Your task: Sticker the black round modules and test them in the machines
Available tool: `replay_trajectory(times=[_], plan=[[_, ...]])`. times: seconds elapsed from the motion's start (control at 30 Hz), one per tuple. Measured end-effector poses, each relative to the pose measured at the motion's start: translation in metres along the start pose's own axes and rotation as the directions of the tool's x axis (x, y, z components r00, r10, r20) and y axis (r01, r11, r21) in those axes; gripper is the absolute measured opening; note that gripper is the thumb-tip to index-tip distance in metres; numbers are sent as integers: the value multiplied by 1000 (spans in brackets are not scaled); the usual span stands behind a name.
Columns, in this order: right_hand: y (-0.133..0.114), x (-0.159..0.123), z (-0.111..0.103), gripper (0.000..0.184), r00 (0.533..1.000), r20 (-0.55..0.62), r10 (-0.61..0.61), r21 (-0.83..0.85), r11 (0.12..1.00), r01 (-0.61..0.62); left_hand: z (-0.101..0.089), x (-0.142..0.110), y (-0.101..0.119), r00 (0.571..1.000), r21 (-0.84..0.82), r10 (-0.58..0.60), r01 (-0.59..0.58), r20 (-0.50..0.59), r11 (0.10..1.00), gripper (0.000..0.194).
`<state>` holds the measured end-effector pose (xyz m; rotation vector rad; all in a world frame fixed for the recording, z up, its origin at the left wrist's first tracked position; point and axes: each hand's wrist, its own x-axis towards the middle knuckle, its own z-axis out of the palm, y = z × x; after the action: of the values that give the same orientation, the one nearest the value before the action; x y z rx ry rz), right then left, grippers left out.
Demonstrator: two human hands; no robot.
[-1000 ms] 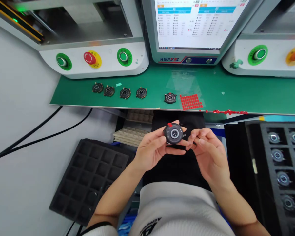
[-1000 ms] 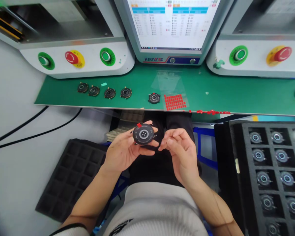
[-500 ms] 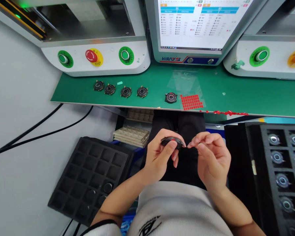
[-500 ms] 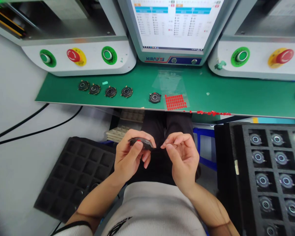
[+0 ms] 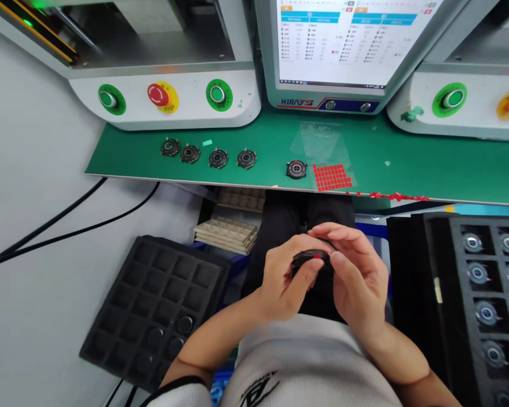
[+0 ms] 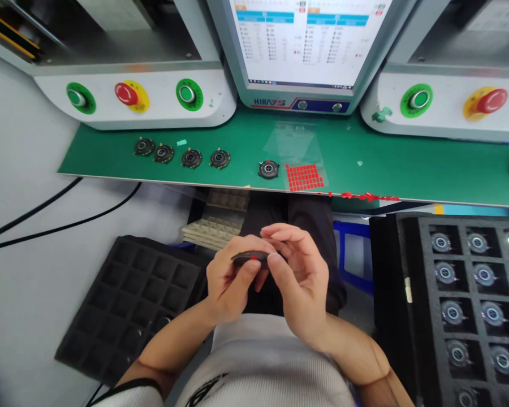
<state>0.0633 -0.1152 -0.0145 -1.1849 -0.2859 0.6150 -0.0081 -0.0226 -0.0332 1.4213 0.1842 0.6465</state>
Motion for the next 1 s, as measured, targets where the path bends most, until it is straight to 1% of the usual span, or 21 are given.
replay_trajectory(times=[0.07, 0.13, 0.23, 0.33, 0.43, 0.53, 0.6, 0.67, 0.73, 0.83, 1.0], plan=[[-2, 0, 1, 14, 997, 56, 60, 19, 998, -61, 0, 1, 1, 997, 126, 76, -75, -3, 989, 17], [-3, 0, 1, 15, 991, 88, 105, 40, 993, -109, -1, 2, 2, 996, 223, 85, -85, 12, 971, 16], [-4, 0, -1, 18, 983, 126, 135, 65, 987, -144, -2, 4, 5, 994, 279, 88, -104, 69, 954, 18], [-4, 0, -3, 20, 977, 163, 138, 94, 983, -155, -3, 5, 5, 982, 331, 149, -180, 119, 926, 20], [-3, -2, -1, 19, 979, 159, 132, 110, 982, -150, -3, 6, 4, 970, 412, 193, -239, 150, 879, 20], [-3, -3, 5, 15, 990, 115, 82, 144, 985, -98, 1, 8, 4, 948, 450, 267, -318, 175, 834, 22], [-2, -3, 10, 12, 998, 50, 36, 176, 983, -44, 3, 10, 5, 924, 464, 331, -382, 191, 799, 24], [-2, -2, 15, 8, 1000, -13, 9, 205, 979, -6, 6, 12, 5, 907, 482, 368, -422, 206, 768, 25], [-1, 0, 19, 5, 999, -54, 7, 233, 972, 6, 7, 14, 4, 900, 496, 369, -436, 232, 751, 25], [3, 0, 22, 7, 993, -113, 37, 255, 967, -7, 7, 17, 3, 903, 496, 338, -429, 266, 755, 27], [9, -2, 24, 6, 979, -191, 67, 284, 959, -10, 6, 16, -2, 900, 513, 331, -434, 283, 740, 28]])
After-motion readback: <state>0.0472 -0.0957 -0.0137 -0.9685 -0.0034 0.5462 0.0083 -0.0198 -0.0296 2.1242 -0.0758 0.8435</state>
